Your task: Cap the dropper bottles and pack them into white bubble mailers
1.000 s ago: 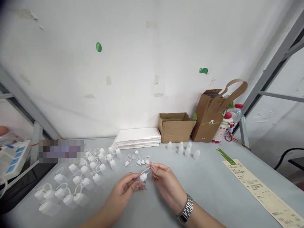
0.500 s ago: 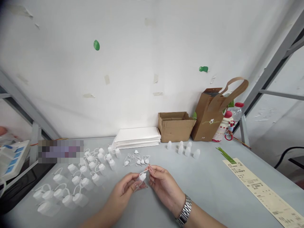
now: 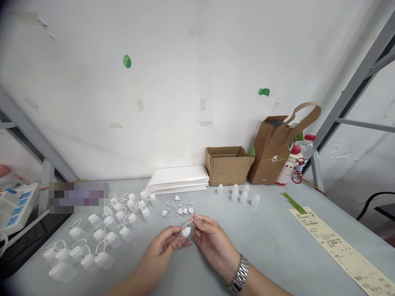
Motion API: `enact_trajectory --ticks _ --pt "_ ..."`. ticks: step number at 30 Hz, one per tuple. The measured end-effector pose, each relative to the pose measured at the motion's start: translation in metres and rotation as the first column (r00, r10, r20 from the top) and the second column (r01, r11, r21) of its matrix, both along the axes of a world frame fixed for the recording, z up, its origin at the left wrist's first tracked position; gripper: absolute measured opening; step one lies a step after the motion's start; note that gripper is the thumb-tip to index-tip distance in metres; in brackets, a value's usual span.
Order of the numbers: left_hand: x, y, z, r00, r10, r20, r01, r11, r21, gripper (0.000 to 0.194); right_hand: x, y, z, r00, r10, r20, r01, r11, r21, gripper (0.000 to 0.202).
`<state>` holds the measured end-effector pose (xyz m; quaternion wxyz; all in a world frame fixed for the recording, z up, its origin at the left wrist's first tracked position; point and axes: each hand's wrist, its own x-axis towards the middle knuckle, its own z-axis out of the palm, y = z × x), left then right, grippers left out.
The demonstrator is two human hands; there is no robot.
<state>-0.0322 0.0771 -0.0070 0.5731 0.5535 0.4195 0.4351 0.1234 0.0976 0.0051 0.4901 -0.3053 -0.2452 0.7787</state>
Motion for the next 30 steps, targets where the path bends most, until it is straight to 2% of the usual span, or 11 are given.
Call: enact_trajectory --ticks 9,18,30 --pt "-0.0002 -0.0012 -0.0013 1.0 0.01 0.012 -0.01 1.0 0.002 0.025 -0.001 -0.002 0.0009 1.0 0.013 0.004 -0.013 1.0 0.027 0.016" --pt "0.0017 -0.0016 -0.0041 0.999 0.007 0.053 -0.003 0.998 -0.061 0.027 -0.0035 -0.0024 -0.0004 1.0 -0.017 0.004 0.017 1.0 0.021 0.016" --pt "0.0018 -0.0016 -0.003 0.997 -0.02 0.075 0.023 0.999 -0.03 0.025 -0.0025 -0.0019 -0.0024 1.0 -0.013 -0.028 0.014 0.999 0.034 0.017"
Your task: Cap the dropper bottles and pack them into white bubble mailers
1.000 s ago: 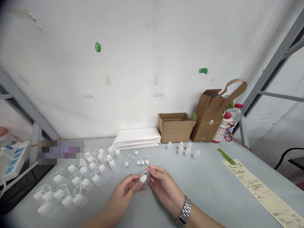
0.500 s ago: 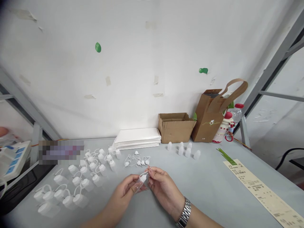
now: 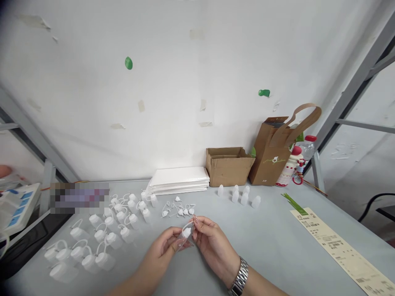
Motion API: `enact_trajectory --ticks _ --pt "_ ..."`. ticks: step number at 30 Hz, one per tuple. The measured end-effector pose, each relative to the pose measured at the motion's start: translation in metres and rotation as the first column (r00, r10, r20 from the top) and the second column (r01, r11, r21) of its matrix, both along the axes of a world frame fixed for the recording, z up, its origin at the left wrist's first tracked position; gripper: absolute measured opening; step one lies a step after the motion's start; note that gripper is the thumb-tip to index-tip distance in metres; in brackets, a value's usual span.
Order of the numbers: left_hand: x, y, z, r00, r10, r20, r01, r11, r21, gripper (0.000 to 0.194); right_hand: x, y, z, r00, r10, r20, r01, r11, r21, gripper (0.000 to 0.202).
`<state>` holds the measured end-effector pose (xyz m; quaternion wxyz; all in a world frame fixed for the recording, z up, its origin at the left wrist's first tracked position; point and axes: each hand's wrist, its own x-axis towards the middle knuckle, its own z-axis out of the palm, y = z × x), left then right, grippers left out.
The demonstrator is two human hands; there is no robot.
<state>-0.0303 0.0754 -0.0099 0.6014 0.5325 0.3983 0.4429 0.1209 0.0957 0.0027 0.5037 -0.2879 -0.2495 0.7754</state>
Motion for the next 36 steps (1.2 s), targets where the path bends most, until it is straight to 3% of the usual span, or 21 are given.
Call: enact_trajectory --ticks 14,25,36 --pt "-0.0004 0.0 -0.0012 1.0 -0.004 0.013 0.005 1.0 -0.017 0.028 -0.0006 -0.0005 0.0 1.0 0.002 -0.029 -0.002 1.0 -0.018 0.016" --pt "0.0008 0.0012 -0.0029 0.999 -0.001 0.032 0.003 0.998 -0.057 0.029 -0.0032 -0.0028 0.002 1.0 0.025 0.014 -0.026 0.996 0.081 0.014" --pt "-0.0008 0.0002 -0.0061 1.0 -0.011 0.01 0.011 0.999 -0.041 0.027 -0.0023 -0.003 -0.0001 1.0 -0.011 -0.016 0.012 0.999 0.034 0.012"
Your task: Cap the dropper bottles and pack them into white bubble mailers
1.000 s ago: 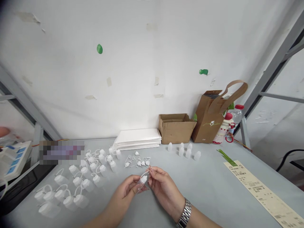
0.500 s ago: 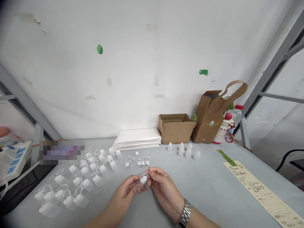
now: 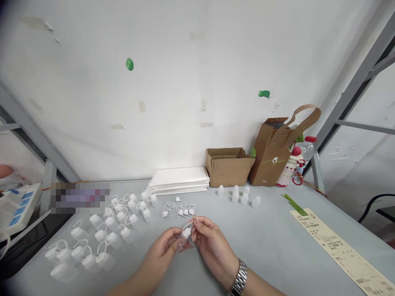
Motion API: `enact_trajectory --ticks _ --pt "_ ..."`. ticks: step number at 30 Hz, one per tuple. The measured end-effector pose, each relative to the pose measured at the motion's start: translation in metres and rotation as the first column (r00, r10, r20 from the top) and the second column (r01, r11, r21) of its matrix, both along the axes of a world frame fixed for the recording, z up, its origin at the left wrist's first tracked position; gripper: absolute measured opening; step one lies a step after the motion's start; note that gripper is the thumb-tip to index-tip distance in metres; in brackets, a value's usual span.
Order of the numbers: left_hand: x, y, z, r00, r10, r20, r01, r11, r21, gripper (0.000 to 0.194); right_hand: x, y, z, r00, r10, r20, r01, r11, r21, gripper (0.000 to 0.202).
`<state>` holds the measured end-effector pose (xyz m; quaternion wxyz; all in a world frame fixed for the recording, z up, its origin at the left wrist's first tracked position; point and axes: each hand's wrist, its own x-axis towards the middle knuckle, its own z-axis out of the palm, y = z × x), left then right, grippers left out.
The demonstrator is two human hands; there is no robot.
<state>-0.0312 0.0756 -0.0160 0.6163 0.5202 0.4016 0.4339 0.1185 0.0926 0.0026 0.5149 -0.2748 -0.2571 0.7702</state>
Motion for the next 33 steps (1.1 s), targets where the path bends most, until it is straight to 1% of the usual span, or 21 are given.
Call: enact_trajectory --ticks 10,17,24,27,33 --pt "0.0021 0.0012 0.0043 1.0 -0.002 0.031 0.002 1.0 0.005 0.03 -0.0002 0.0007 -0.0019 1.0 0.004 -0.007 -0.004 1.0 0.008 0.011" --pt "0.0007 -0.0001 0.0037 1.0 0.008 0.004 -0.008 1.0 0.011 0.027 0.0003 -0.0008 -0.0006 1.0 0.013 -0.007 -0.013 1.0 0.001 0.013" --pt "0.001 -0.0006 0.0026 1.0 0.004 -0.008 -0.004 1.0 0.02 0.025 -0.0008 -0.0012 -0.0003 0.998 0.001 0.065 -0.004 0.999 0.054 0.017" --pt "0.0016 -0.0013 0.0029 1.0 0.008 0.003 -0.008 1.0 0.0 0.027 -0.0022 -0.0011 0.0018 0.996 -0.012 0.084 0.006 0.997 0.074 0.018" --pt "0.0025 -0.002 0.0016 1.0 -0.009 0.028 0.01 1.0 -0.019 0.032 -0.0045 -0.0034 0.0057 0.994 -0.036 0.099 0.032 0.998 0.045 0.021"
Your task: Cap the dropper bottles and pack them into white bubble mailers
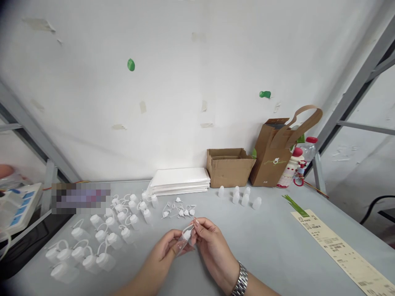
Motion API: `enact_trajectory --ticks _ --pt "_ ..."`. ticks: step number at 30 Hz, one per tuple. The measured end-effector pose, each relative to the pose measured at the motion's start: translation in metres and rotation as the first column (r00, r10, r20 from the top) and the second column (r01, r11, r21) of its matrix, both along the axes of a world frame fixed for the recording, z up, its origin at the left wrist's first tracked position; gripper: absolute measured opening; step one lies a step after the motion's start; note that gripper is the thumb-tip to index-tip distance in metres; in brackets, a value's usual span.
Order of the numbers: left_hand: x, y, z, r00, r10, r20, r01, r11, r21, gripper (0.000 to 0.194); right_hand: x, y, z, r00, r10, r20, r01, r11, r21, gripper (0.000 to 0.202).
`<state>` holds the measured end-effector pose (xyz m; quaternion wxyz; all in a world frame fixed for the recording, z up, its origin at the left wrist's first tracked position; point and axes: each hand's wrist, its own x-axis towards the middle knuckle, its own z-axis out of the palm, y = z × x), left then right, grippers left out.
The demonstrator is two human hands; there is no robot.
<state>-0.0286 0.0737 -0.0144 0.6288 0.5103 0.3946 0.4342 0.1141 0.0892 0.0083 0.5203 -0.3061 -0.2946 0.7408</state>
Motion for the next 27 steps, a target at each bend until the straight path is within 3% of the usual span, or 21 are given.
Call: enact_trajectory --ticks 14,20,27 --pt "0.001 -0.003 0.008 1.0 0.018 0.023 -0.017 0.999 -0.043 0.038 -0.003 -0.006 0.002 0.993 -0.06 0.106 0.053 0.996 0.071 0.026" --pt "0.001 0.0 0.006 0.999 0.012 0.051 -0.009 0.998 -0.056 0.037 -0.001 -0.003 0.006 0.996 -0.019 0.091 0.017 1.0 0.017 0.025" --pt "0.0 -0.002 0.015 1.0 -0.003 0.031 0.006 0.994 -0.109 0.038 0.007 0.008 0.005 0.995 0.005 0.105 -0.006 1.0 0.003 0.026"
